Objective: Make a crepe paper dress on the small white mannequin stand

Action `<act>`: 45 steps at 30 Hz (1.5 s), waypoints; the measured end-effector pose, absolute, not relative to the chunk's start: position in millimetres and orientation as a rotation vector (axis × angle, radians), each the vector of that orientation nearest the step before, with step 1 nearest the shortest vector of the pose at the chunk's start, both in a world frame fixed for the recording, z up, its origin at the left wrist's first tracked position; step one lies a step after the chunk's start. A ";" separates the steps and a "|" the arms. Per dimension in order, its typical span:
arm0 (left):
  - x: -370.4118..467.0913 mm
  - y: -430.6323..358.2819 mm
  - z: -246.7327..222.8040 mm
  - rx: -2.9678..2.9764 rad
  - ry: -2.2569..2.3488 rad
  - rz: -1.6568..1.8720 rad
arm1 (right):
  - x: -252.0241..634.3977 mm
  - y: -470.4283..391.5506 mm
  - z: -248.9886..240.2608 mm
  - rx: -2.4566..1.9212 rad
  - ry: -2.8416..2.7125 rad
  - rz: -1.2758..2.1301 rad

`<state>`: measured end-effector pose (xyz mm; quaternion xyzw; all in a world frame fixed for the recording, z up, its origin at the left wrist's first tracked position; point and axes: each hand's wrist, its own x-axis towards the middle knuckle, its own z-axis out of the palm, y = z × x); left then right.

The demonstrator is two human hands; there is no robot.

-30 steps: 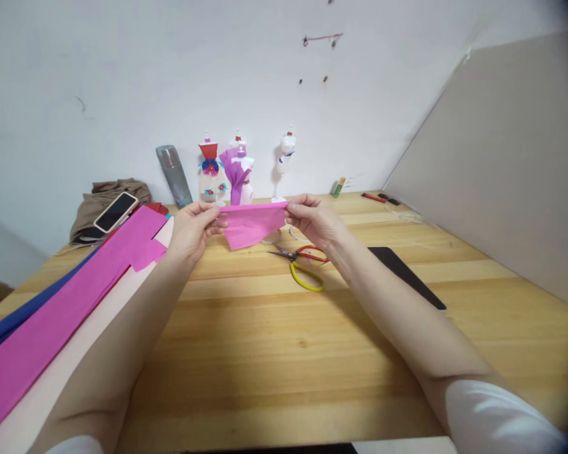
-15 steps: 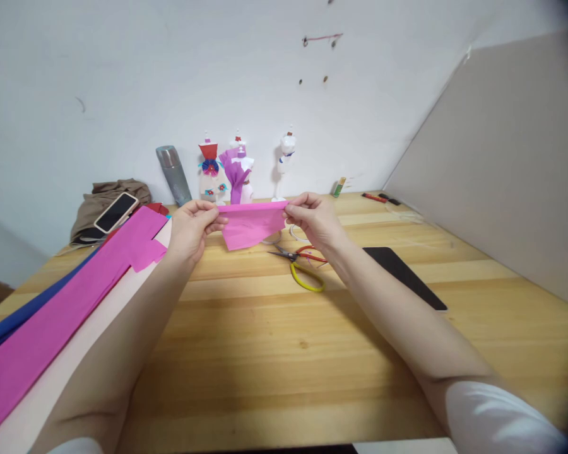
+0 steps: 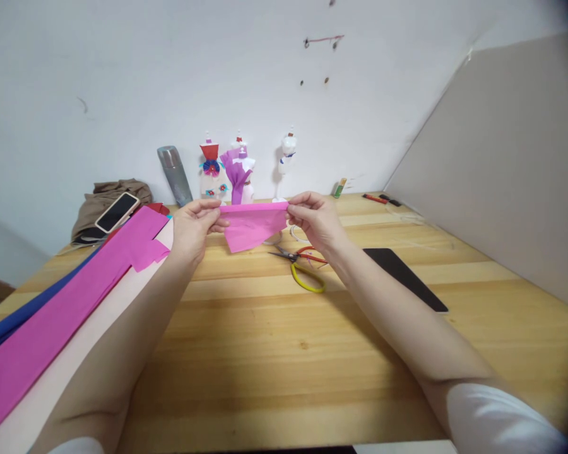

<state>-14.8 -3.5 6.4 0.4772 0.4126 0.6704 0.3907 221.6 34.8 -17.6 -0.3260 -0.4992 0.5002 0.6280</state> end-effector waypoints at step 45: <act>-19.0 -6.4 9.1 1.373 1.110 1.694 | 228.2 39.1 -18.0 -0.745 -1.202 1.072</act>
